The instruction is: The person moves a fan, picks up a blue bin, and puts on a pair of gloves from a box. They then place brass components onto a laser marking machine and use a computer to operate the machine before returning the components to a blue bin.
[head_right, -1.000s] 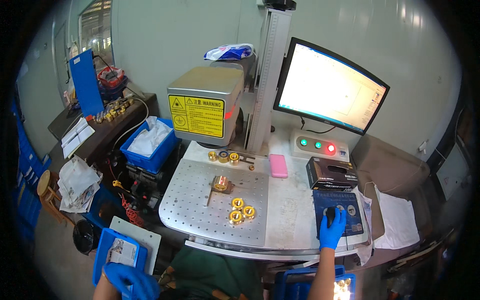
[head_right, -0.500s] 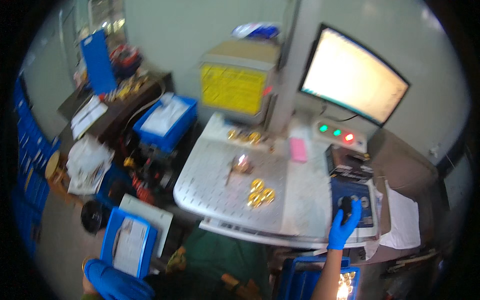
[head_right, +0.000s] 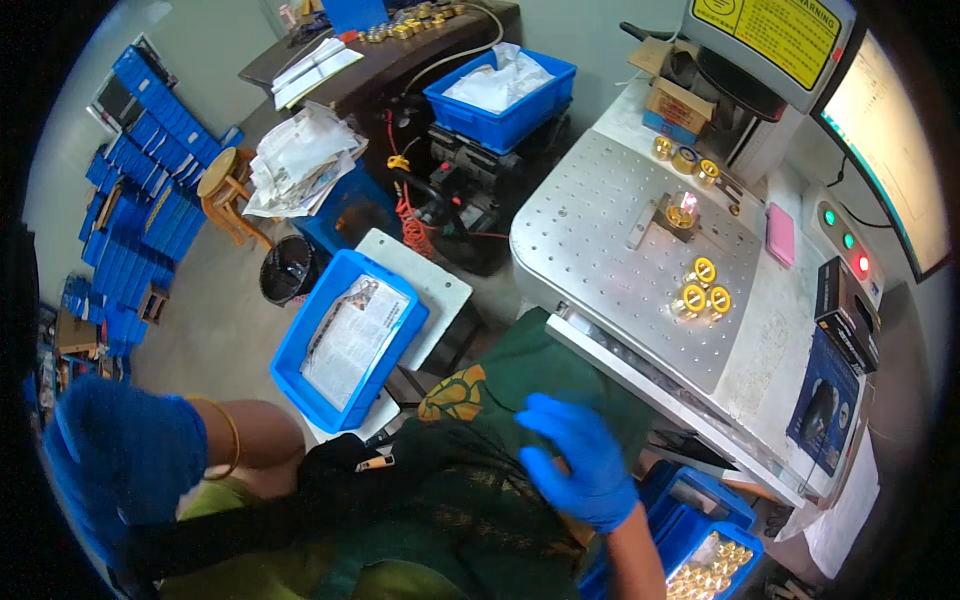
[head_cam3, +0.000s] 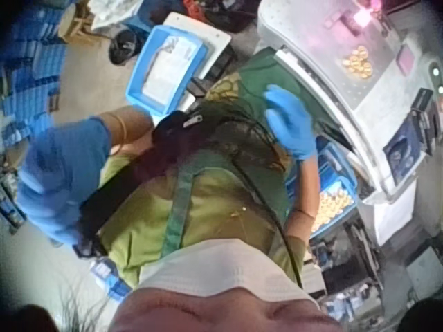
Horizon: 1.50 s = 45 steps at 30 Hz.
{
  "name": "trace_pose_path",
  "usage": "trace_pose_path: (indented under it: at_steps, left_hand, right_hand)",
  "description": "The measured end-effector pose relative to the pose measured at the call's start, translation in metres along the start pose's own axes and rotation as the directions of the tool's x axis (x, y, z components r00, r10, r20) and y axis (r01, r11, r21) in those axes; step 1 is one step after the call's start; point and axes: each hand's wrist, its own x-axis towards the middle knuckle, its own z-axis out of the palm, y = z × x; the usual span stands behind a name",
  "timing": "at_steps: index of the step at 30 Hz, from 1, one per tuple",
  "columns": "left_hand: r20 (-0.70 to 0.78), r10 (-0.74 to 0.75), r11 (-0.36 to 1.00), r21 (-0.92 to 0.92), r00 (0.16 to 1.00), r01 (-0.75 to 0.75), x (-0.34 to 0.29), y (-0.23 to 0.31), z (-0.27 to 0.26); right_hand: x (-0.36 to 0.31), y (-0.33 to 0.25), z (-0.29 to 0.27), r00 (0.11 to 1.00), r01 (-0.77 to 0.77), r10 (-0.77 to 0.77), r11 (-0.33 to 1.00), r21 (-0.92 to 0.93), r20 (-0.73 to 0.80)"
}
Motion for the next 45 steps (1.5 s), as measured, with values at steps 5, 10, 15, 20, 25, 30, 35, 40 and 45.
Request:
trace_pose_path:
  at_steps: [5, 10, 15, 20, 25, 30, 35, 40, 45]
  left_hand:
    - [0.278, -0.185, 0.658, -0.678, 0.943, 0.329, 0.007, -0.065, 0.059]
    - [0.489, -0.146, 0.223, -0.831, 0.86, 0.51, 0.012, -0.108, 0.084]
    - [0.496, 0.042, -0.086, -0.863, 0.867, 0.498, 0.016, -0.123, 0.182]
    - [0.521, -0.015, -0.279, -0.822, 0.853, 0.497, 0.039, -0.087, 0.243]
    - [0.497, -0.01, -0.469, -0.769, 0.868, 0.435, 0.038, -0.053, 0.317]
    - [0.364, 0.066, -0.664, -0.679, 0.929, 0.313, 0.05, -0.018, 0.377]
    - [0.421, 0.082, -0.996, 0.01, 0.903, 0.086, 0.039, 0.025, 0.454]
    - [0.886, 0.097, -0.854, -0.16, 0.454, 0.495, 0.033, 0.009, 0.422]
    - [1.0, 0.001, -0.345, 0.026, -0.027, 0.938, -0.037, -0.003, 0.442]
  right_hand:
    - [0.048, -0.045, 0.036, 0.939, 0.195, -0.228, 0.97, 0.147, 0.256]
    - [0.052, -0.003, 0.055, 0.933, -0.335, 0.103, 0.594, 0.731, 0.344]
    - [0.061, 0.145, 0.07, 0.626, -0.779, 0.285, 0.18, 0.601, 0.726]
    - [0.053, 0.092, 0.125, 0.844, -0.28, -0.166, 0.675, 0.683, 0.51]
    - [0.057, 0.088, 0.085, 0.966, 0.154, -0.13, 0.984, -0.089, 0.225]
    - [-0.001, 0.099, 0.041, 0.997, 0.066, -0.074, 0.969, -0.237, -0.026]
    - [-0.059, 0.1, -0.017, 0.963, -0.093, 0.002, 0.94, -0.327, -0.27]
    - [-0.096, 0.086, -0.114, 0.893, -0.161, -0.034, 0.907, -0.389, -0.448]
    - [-0.111, 0.08, -0.194, 0.775, -0.278, -0.056, 0.865, -0.418, -0.63]
